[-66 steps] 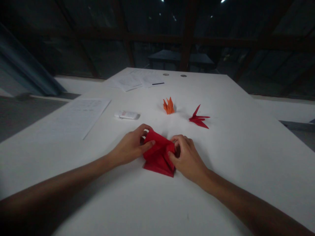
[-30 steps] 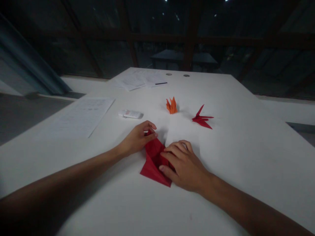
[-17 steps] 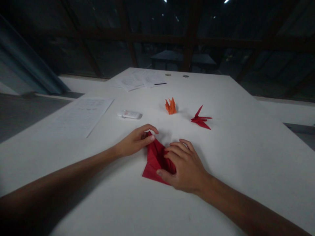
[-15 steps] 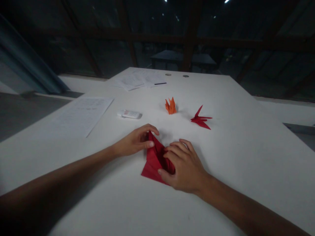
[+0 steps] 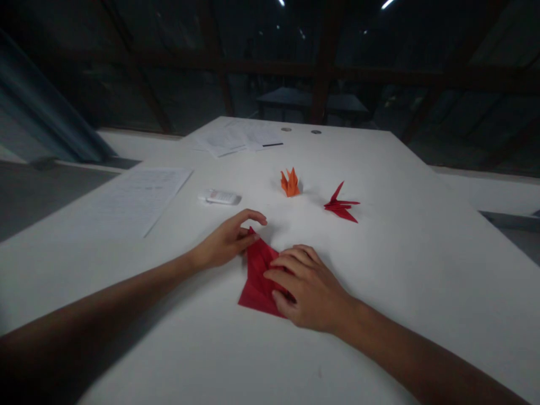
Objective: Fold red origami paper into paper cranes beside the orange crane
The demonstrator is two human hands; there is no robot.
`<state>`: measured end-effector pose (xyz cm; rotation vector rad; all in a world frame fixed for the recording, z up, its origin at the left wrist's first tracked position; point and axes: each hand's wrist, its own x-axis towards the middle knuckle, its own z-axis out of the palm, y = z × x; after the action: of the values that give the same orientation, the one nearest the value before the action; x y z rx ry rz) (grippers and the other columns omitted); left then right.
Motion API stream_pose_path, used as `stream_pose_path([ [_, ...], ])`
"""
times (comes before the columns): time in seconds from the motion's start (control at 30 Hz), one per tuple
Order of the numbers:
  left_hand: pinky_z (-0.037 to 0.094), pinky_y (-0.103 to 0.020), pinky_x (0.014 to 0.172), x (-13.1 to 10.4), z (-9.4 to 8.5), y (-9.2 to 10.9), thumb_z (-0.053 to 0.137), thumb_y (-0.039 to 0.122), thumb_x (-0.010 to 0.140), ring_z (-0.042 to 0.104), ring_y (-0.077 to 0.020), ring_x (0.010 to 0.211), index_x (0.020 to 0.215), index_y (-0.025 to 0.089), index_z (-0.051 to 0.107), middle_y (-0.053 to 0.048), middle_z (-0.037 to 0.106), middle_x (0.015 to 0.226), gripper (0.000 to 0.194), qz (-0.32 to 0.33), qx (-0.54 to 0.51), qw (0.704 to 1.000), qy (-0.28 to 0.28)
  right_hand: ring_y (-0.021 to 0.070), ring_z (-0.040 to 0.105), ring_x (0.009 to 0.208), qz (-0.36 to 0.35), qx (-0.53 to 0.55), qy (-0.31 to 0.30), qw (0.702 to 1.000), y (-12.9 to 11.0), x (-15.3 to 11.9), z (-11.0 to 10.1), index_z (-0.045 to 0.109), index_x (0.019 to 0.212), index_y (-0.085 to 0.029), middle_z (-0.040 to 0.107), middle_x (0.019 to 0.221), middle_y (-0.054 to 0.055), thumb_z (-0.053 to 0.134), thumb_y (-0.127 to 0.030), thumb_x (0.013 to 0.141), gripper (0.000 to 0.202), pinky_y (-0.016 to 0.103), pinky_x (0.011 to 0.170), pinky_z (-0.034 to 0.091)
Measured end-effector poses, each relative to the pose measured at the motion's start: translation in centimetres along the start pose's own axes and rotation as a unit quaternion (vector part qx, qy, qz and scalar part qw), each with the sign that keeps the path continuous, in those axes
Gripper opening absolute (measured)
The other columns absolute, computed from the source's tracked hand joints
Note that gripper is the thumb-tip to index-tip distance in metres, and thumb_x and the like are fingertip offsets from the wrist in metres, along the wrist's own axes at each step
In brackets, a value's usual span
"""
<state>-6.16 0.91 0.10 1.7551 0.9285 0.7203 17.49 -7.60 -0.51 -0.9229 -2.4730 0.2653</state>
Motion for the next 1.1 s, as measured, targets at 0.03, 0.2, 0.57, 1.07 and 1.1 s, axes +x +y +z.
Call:
stream_pose_path([
  [0.03,0.041,-0.019,0.047,0.0,0.1,0.0,0.053,0.016,0.088,0.053,-0.0051,0.052,0.120,0.023,0.050,-0.003,0.064,0.104,0.032,0.005,0.001,1.000,0.025,0.0260,0.056,0.116,-0.002,-0.001,0.000,1.000,0.0,0.0,0.0,0.068,0.120,-0.024,0.069,0.119,0.006,0.064,-0.023,0.088,0.032,0.048,0.109,0.038],
  [0.2,0.046,-0.022,0.044,0.2,0.2,-0.3,0.046,0.014,0.088,0.053,-0.0033,0.047,0.122,0.024,0.049,-0.008,0.056,0.133,0.036,0.011,0.017,0.993,0.114,0.0259,0.055,0.118,-0.001,0.002,-0.009,1.000,0.0,-0.1,0.0,0.068,0.119,-0.022,0.069,0.120,0.007,0.063,-0.022,0.089,0.031,0.048,0.110,0.036],
  [0.57,0.046,-0.042,0.093,-1.2,0.7,0.9,0.062,0.028,0.089,0.058,-0.0241,0.100,0.116,0.020,0.055,-0.008,0.064,0.107,0.030,0.214,0.303,0.929,0.010,0.0273,0.054,0.119,0.074,0.056,0.011,0.996,-0.2,0.2,-0.2,0.057,0.127,-0.021,0.065,0.124,0.009,0.067,-0.018,0.082,0.046,0.047,0.107,0.040],
  [1.07,0.044,-0.044,0.101,-1.7,2.0,0.9,0.063,0.030,0.089,0.057,-0.0278,0.114,0.133,0.019,0.047,-0.011,0.063,0.123,0.048,0.190,0.380,0.902,-0.080,0.0267,0.057,0.106,0.155,-0.008,0.048,0.987,0.6,0.1,0.1,0.065,0.108,-0.025,0.070,0.106,0.005,0.069,-0.022,0.086,0.022,0.047,0.096,0.039],
  [1.1,0.044,-0.045,0.101,-1.6,1.9,0.9,0.062,0.031,0.090,0.057,-0.0280,0.113,0.133,0.019,0.047,-0.011,0.064,0.121,0.047,0.190,0.382,0.901,-0.081,0.0268,0.057,0.106,0.157,-0.008,0.050,0.986,0.6,0.1,0.2,0.064,0.110,-0.025,0.070,0.107,0.005,0.069,-0.021,0.086,0.025,0.048,0.097,0.039],
])
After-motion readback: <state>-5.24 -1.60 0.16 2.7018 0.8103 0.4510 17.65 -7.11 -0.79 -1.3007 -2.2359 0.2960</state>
